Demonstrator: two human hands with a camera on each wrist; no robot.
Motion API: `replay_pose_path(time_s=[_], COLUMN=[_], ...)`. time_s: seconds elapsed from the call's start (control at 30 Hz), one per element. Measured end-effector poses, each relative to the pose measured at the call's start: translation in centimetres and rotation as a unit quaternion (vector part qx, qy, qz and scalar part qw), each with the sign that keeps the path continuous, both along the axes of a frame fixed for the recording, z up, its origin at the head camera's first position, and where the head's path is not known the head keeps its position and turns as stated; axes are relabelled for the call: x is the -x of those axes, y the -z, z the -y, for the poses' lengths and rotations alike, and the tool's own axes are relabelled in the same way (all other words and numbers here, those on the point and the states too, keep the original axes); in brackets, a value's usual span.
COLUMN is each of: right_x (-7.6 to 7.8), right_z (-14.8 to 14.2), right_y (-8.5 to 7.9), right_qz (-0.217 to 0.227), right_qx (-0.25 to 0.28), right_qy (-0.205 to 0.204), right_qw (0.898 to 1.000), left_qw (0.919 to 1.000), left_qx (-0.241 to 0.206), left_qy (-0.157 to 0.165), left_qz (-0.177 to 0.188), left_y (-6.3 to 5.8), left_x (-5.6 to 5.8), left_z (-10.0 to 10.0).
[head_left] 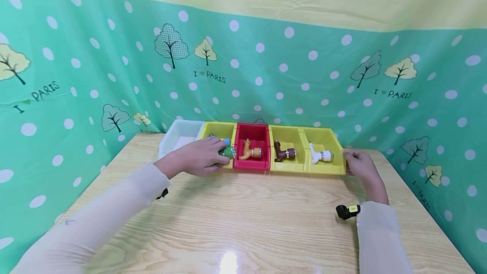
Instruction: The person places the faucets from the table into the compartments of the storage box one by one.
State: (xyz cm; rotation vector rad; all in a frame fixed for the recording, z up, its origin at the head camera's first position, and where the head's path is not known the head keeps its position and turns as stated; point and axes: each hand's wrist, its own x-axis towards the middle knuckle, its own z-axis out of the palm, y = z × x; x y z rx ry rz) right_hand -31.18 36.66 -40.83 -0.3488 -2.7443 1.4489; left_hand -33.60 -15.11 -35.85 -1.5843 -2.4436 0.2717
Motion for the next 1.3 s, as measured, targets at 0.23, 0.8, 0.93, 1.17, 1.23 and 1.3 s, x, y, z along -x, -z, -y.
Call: replay_pose_path(time_s=[0.23, 0.8, 0.93, 1.17, 1.23, 1.3], right_x=[0.1, 0.1, 0.1, 0.1, 0.1, 0.1], right_z=[0.0, -0.1, -0.1, 0.0, 0.0, 0.0], right_y=[0.0, 0.1, 0.1, -0.1, -0.1, 0.0], right_qz=[-0.001, 0.001, 0.004, 0.007, 0.006, 0.006], right_qx=[-0.001, 0.008, 0.010, 0.014, 0.014, 0.015], right_qy=[0.001, -0.002, -0.002, 0.001, 0.002, 0.004], right_qw=[1.000, 1.000, 1.000, 1.000, 1.000, 1.000], left_qw=[0.9999, 0.9976, 0.9961, 0.9931, 0.9933, 0.9937], left_qx=[-0.001, -0.031, -0.031, -0.022, -0.020, -0.022], left_qy=[-0.010, -0.054, -0.077, -0.113, -0.111, -0.107], left_qz=[-0.010, -0.031, -0.030, -0.024, -0.025, -0.024], left_y=[-0.8, -1.4, -1.1, 0.0, 0.3, 0.6], left_x=[0.7, 2.3, 2.9, 4.0, 4.3, 4.7], left_z=[1.9, 7.5, 8.9, 10.9, 11.2, 11.3])
